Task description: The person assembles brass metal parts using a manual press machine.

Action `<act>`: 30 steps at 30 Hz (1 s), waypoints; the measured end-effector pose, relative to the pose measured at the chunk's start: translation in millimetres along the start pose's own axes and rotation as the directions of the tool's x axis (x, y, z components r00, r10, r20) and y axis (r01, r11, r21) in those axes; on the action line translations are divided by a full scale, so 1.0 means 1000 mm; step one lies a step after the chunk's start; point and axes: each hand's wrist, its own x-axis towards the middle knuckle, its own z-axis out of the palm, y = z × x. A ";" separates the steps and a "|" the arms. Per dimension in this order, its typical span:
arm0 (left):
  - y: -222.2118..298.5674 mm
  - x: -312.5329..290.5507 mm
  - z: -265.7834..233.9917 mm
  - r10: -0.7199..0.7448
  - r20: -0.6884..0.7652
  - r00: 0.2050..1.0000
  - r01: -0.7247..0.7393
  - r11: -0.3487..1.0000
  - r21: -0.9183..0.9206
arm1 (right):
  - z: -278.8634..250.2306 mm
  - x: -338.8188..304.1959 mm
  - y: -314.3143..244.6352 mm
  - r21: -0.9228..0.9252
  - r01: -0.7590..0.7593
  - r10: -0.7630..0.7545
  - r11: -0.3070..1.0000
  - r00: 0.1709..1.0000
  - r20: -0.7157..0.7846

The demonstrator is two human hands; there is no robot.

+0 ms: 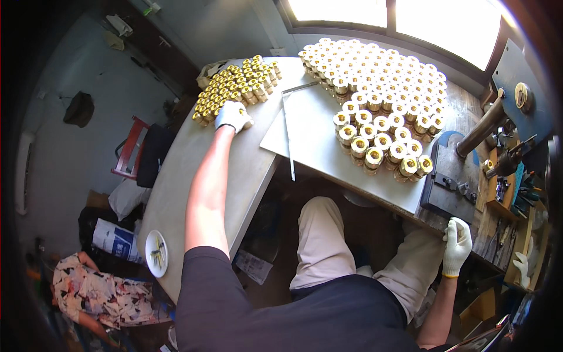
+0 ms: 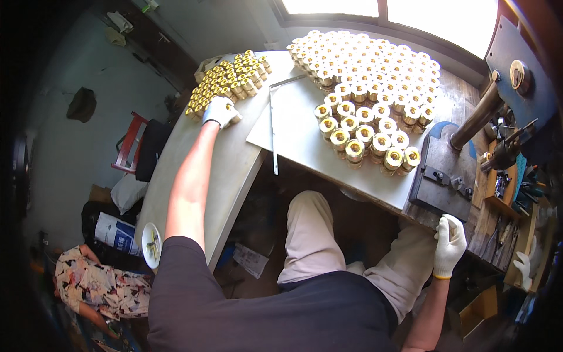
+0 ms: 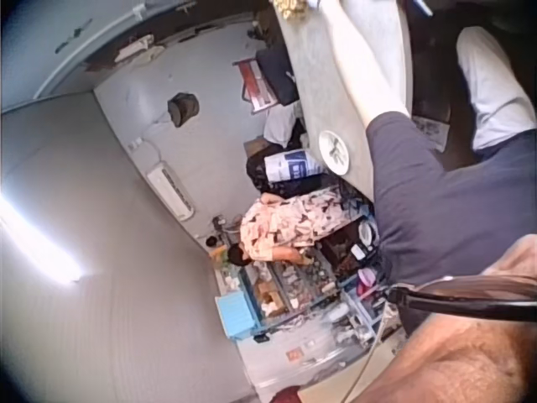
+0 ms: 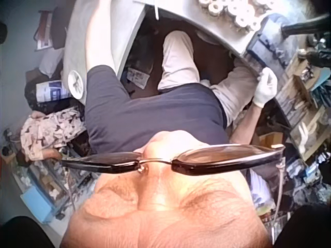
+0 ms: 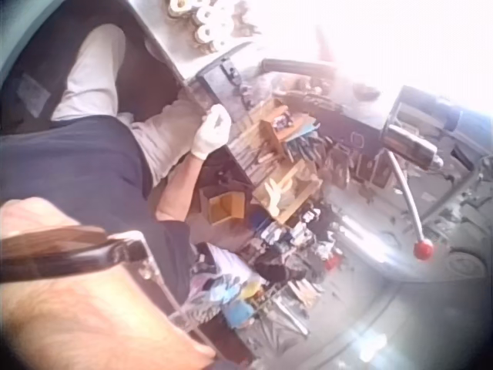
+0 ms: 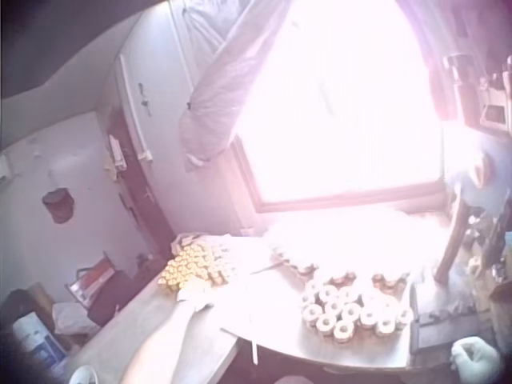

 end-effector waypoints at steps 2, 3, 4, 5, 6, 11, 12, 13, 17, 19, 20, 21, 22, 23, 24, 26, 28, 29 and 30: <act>-0.011 0.013 0.013 -0.138 -0.039 0.990 0.127 0.969 -0.212 | -0.001 -0.001 -0.001 -0.006 -0.006 0.006 1.000 1.000 -0.016; -0.021 0.018 0.018 -0.188 -0.052 0.981 0.174 0.964 -0.202 | 0.002 -0.001 -0.001 0.009 -0.009 0.009 1.000 1.000 -0.007; 0.010 0.019 0.019 -0.179 -0.079 0.981 0.165 0.973 -0.163 | -0.005 -0.006 0.000 -0.027 -0.021 0.020 0.999 0.999 -0.043; 0.007 0.014 0.026 -0.191 -0.080 0.978 0.177 0.971 -0.160 | -0.005 -0.005 0.003 -0.023 -0.018 0.017 1.000 0.999 -0.031; 0.000 0.009 0.036 -0.176 -0.249 0.952 0.136 0.976 -0.169 | -0.004 -0.002 0.007 -0.019 -0.016 0.015 1.000 0.999 -0.034; 0.015 -0.027 0.026 -0.082 -0.600 0.796 0.086 0.996 -0.022 | 0.000 0.000 0.003 -0.046 -0.034 0.031 0.998 0.998 -0.052; 0.043 -0.025 0.018 -0.091 -0.444 0.891 0.083 0.996 -0.037 | -0.009 -0.006 0.001 -0.070 -0.040 0.035 0.997 0.996 -0.080; 0.046 -0.035 0.016 -0.069 -0.423 0.903 0.103 0.993 0.056 | -0.008 -0.005 0.002 -0.066 -0.025 0.021 0.998 0.997 -0.069; 0.004 -0.037 0.063 -0.048 -0.184 0.982 0.011 0.980 -0.198 | -0.008 0.002 0.011 -0.066 0.006 -0.008 0.998 1.000 -0.028; -0.006 -0.032 0.068 -0.056 -0.162 0.985 0.001 0.947 -0.320 | -0.005 0.002 0.011 -0.048 -0.002 0.000 0.999 1.000 -0.028; -0.004 -0.030 0.066 -0.029 -0.097 0.995 -0.004 0.946 -0.324 | -0.007 0.000 0.010 -0.035 -0.017 0.015 0.999 0.999 -0.038; 0.000 -0.028 0.064 0.001 -0.031 1.000 -0.011 0.945 -0.327 | -0.012 -0.002 0.009 -0.043 -0.013 0.011 0.999 0.999 -0.054; -0.009 -0.029 0.069 0.016 -0.041 0.999 -0.028 0.943 -0.331 | -0.010 -0.001 0.009 -0.036 -0.006 0.005 0.999 0.999 -0.034; -0.013 -0.030 0.072 0.016 -0.048 0.999 -0.031 0.943 -0.331 | -0.009 -0.002 0.008 -0.030 -0.002 0.001 1.000 1.000 -0.020; -0.015 -0.031 0.075 0.041 -0.092 0.995 -0.071 0.936 -0.345 | -0.009 -0.002 0.005 -0.023 0.003 -0.004 1.000 1.000 -0.017; -0.010 -0.029 0.076 0.073 -0.146 0.987 -0.111 0.956 -0.273 | -0.006 -0.002 0.002 -0.042 0.011 -0.012 0.999 0.999 -0.031; -0.005 -0.025 0.070 0.147 -0.078 0.986 -0.158 0.974 -0.160 | -0.005 -0.004 -0.001 -0.027 0.036 -0.037 0.999 0.999 -0.032; -0.015 -0.028 0.065 0.135 -0.168 0.977 -0.169 0.962 -0.213 | 0.005 -0.001 -0.003 0.017 0.065 -0.065 0.998 0.998 -0.026; 0.018 -0.031 0.048 0.072 -0.200 0.977 -0.137 0.934 -0.330 | 0.001 -0.003 -0.002 0.002 0.070 -0.070 0.998 0.997 -0.032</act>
